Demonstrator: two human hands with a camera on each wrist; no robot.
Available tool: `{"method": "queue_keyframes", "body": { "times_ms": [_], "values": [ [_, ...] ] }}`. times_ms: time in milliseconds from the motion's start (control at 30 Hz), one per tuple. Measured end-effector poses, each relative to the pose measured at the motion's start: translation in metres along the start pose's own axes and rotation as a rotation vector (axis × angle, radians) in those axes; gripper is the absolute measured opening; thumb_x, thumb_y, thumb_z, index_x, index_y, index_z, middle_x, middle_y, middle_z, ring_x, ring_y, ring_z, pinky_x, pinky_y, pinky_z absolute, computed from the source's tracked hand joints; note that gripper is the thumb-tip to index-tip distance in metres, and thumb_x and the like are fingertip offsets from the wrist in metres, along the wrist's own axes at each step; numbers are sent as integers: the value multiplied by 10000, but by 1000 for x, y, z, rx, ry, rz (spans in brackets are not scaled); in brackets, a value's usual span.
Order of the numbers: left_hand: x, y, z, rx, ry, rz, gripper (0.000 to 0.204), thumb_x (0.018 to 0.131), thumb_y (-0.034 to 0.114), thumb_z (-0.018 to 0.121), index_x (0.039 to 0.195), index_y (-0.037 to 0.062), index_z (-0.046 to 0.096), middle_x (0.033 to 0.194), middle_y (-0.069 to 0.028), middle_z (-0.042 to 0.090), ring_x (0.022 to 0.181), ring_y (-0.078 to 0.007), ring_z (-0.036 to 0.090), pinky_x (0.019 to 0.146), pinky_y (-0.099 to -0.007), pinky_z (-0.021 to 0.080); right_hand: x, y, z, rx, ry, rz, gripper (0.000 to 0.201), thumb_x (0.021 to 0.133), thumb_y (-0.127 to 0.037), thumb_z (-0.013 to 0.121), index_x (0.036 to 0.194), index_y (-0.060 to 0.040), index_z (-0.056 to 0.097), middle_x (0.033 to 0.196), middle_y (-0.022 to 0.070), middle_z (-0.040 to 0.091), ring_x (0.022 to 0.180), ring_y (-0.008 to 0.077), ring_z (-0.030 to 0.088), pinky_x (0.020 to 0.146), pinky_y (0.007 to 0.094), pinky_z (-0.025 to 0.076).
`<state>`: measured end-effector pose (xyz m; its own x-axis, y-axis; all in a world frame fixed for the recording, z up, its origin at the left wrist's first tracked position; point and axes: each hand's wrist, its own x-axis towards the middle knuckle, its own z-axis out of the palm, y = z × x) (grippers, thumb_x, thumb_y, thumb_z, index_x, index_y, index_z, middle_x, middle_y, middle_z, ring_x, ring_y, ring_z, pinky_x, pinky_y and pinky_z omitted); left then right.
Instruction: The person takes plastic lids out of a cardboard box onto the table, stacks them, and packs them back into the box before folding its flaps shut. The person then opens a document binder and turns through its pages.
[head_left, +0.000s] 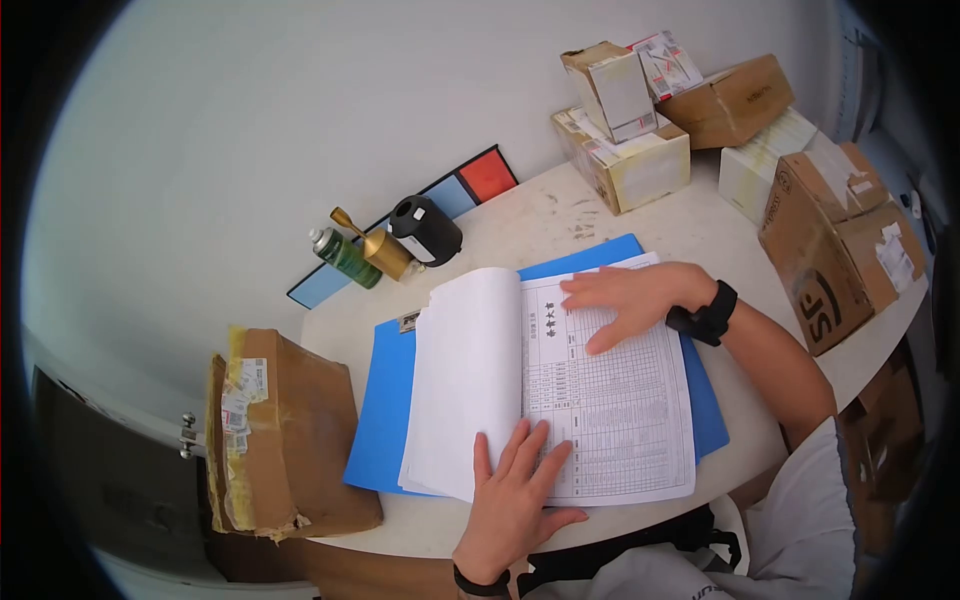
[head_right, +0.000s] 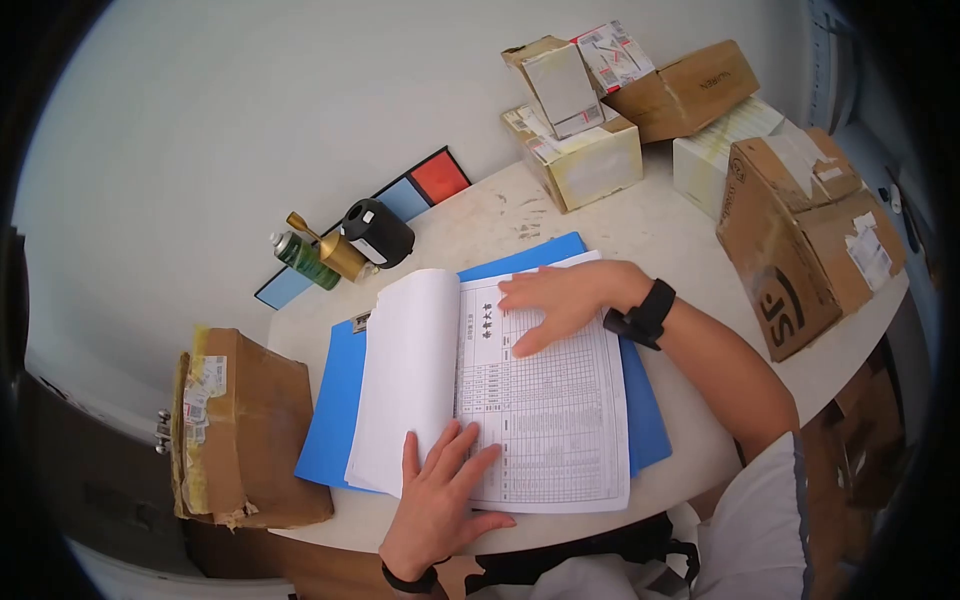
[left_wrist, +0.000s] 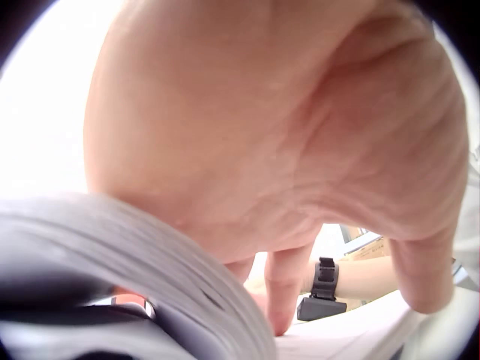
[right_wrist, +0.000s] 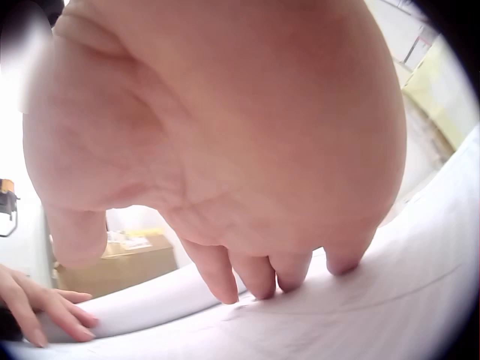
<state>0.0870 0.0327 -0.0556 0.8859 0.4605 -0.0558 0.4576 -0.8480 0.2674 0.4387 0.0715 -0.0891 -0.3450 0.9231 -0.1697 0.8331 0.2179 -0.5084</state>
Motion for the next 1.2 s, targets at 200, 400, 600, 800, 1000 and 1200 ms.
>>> {"method": "queue_keyframes", "body": {
  "times_ms": [200, 400, 600, 800, 1000, 1200],
  "values": [
    [-2, -2, 4, -18, -24, 19, 738, 791, 426, 879, 1425, 140, 633, 1598, -186, 475, 1532, -380, 389, 1233, -715, 100, -15, 14, -26, 219, 39, 222, 858, 1022, -621, 571, 1590, 4, 421, 1637, 218, 438, 1516, 349, 418, 1239, 371, 335],
    [-5, -12, 9, -42, -27, 44, 689, 842, 414, 847, 1437, 146, 629, 1618, -197, 453, 1537, -378, 386, 1227, -726, 80, -20, 4, -36, 231, 94, 338, 807, 1037, -625, 538, 1574, -26, 470, 1621, 216, 463, 1509, 342, 430, 1237, 389, 339],
    [7, 19, 8, -9, -5, 17, 673, 841, 424, 845, 1419, 146, 643, 1615, -181, 466, 1516, -375, 419, 1231, -722, 100, -21, 7, -42, 330, 146, 303, 709, 1070, -561, 524, 1516, -11, 531, 1534, 214, 550, 1429, 328, 510, 1186, 383, 393],
    [8, -1, 14, -47, -37, 114, 733, 819, 483, 850, 1427, 138, 633, 1605, -170, 480, 1517, -392, 408, 1237, -662, 221, -27, 7, -46, 284, 190, 330, 668, 1081, -529, 522, 1482, 5, 553, 1485, 211, 585, 1390, 316, 538, 1160, 381, 413],
    [17, 27, 13, -24, -3, 138, 652, 858, 458, 827, 1385, 112, 661, 1551, -181, 540, 1483, -405, 452, 1229, -633, 272, -26, 12, -44, 333, 218, 334, 654, 1094, -521, 497, 1481, 3, 554, 1476, 206, 591, 1382, 310, 542, 1157, 380, 414],
    [14, 15, 9, -107, -55, 136, 696, 826, 427, 861, 1407, 120, 633, 1570, -139, 515, 1486, -386, 438, 1210, -611, 321, -25, 14, -45, 342, 217, 305, 664, 1097, -531, 483, 1483, 5, 550, 1474, 204, 593, 1382, 309, 541, 1161, 373, 408]
  ]
}}
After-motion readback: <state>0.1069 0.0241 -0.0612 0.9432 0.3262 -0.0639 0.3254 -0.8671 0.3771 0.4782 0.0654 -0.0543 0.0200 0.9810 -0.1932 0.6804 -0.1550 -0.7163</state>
